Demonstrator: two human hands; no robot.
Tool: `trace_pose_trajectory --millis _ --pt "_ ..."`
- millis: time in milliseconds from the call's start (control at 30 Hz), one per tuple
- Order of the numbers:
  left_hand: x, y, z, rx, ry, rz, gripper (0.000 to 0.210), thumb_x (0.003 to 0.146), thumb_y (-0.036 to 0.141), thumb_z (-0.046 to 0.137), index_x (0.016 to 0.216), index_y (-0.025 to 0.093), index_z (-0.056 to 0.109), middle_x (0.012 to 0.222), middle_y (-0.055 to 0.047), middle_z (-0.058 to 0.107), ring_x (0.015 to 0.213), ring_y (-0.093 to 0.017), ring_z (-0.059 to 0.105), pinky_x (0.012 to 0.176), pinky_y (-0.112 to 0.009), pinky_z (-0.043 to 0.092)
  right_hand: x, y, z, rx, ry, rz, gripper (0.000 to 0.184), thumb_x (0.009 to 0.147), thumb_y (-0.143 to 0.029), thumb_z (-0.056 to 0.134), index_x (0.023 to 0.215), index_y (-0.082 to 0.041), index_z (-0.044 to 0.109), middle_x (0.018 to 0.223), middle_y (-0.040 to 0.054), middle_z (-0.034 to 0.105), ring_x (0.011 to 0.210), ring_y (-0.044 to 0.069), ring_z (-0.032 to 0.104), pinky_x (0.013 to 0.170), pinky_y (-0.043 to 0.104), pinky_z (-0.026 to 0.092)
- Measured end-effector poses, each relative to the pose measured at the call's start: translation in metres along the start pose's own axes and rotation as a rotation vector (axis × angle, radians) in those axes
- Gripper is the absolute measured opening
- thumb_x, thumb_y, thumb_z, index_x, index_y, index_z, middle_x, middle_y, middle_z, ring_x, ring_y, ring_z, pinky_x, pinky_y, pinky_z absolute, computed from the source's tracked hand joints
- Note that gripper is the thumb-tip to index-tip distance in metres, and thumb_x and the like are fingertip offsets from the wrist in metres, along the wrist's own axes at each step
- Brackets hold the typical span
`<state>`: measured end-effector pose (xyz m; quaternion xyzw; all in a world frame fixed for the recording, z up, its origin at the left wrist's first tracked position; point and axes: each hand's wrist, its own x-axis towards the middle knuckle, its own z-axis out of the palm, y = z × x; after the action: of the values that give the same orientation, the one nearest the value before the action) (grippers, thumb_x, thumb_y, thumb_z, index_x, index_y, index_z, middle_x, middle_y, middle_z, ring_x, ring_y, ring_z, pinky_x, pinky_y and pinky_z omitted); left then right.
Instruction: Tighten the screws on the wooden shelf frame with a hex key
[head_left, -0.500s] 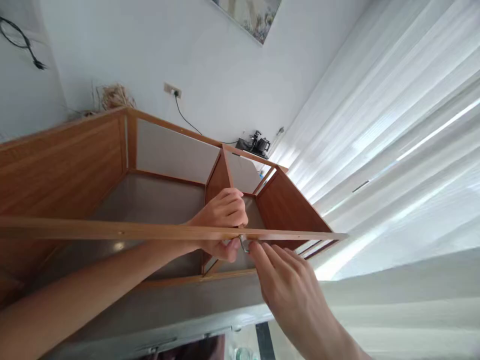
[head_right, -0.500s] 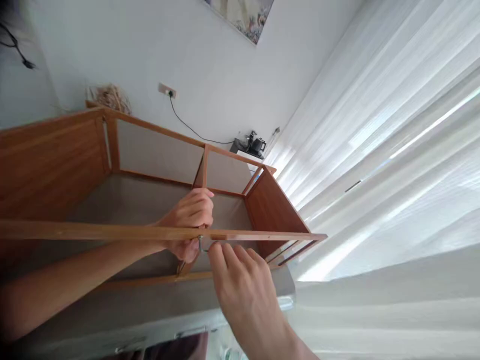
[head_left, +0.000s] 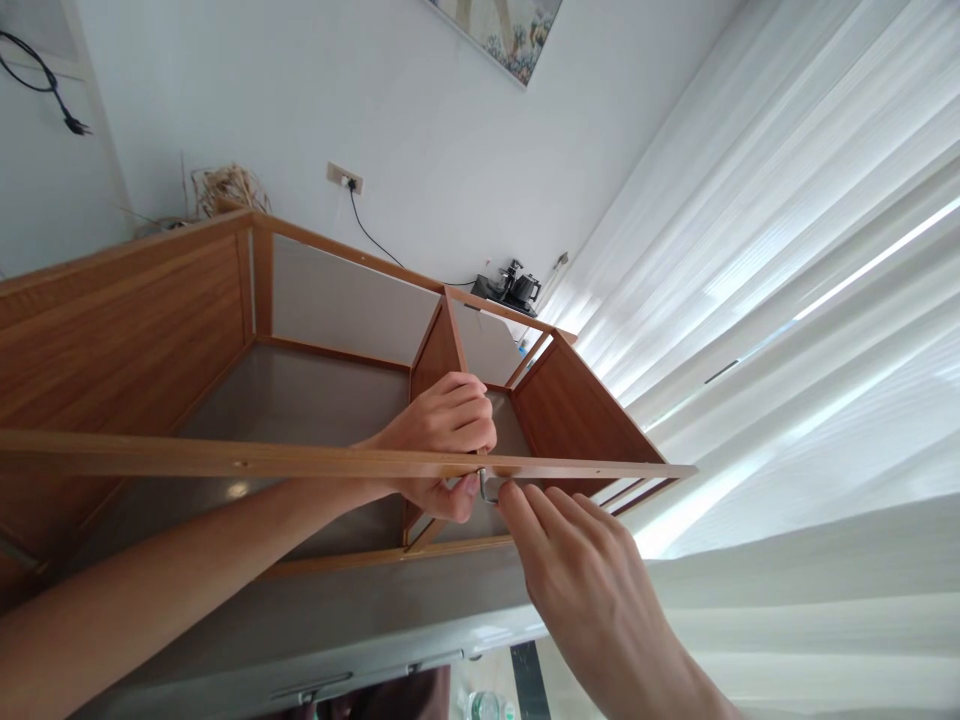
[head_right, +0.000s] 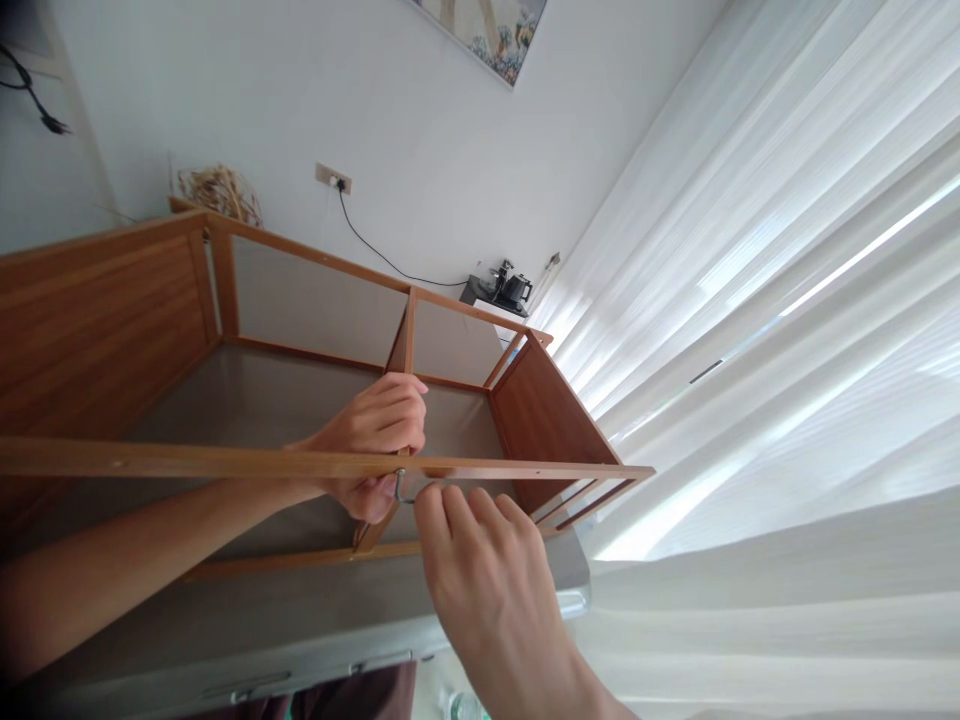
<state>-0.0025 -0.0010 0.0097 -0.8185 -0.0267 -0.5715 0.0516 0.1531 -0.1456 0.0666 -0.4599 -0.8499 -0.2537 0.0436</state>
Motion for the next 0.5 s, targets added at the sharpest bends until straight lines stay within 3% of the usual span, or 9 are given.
trace_pose_trajectory --millis 167,400,500 --pt "0.0 0.0 -0.002 -0.002 -0.023 -0.002 0.019 0.06 0.025 0.044 0.076 0.023 0.035 0.066 -0.001 0.044 0.066 -0.019 0.042 0.08 -0.047 0.05 0.001 0.004 -0.002 0.106 -0.039 0.0 0.031 0.077 0.007 0.047 0.083 -0.023 0.041 0.073 -0.003 0.051 0.061 0.016 0.042 0.057 0.031 0.025" --pt "0.0 0.0 -0.002 0.014 -0.031 0.001 0.015 0.065 0.027 0.044 0.076 0.023 0.034 0.067 -0.001 0.044 0.066 -0.02 0.043 0.08 -0.047 0.049 0.009 0.002 -0.019 -0.128 0.013 -0.04 0.026 0.077 0.005 0.049 0.084 -0.02 0.048 0.076 0.0016 0.053 0.067 0.02 0.048 0.057 0.033 0.028" --pt "0.0 0.0 -0.002 0.016 -0.031 -0.001 0.015 0.065 0.028 0.044 0.076 0.023 0.035 0.067 -0.001 0.045 0.067 -0.02 0.043 0.08 -0.047 0.049 0.008 0.002 -0.017 -0.063 0.002 -0.031 0.026 0.08 0.005 0.047 0.081 -0.021 0.046 0.074 0.0011 0.053 0.065 0.019 0.046 0.057 0.033 0.027"
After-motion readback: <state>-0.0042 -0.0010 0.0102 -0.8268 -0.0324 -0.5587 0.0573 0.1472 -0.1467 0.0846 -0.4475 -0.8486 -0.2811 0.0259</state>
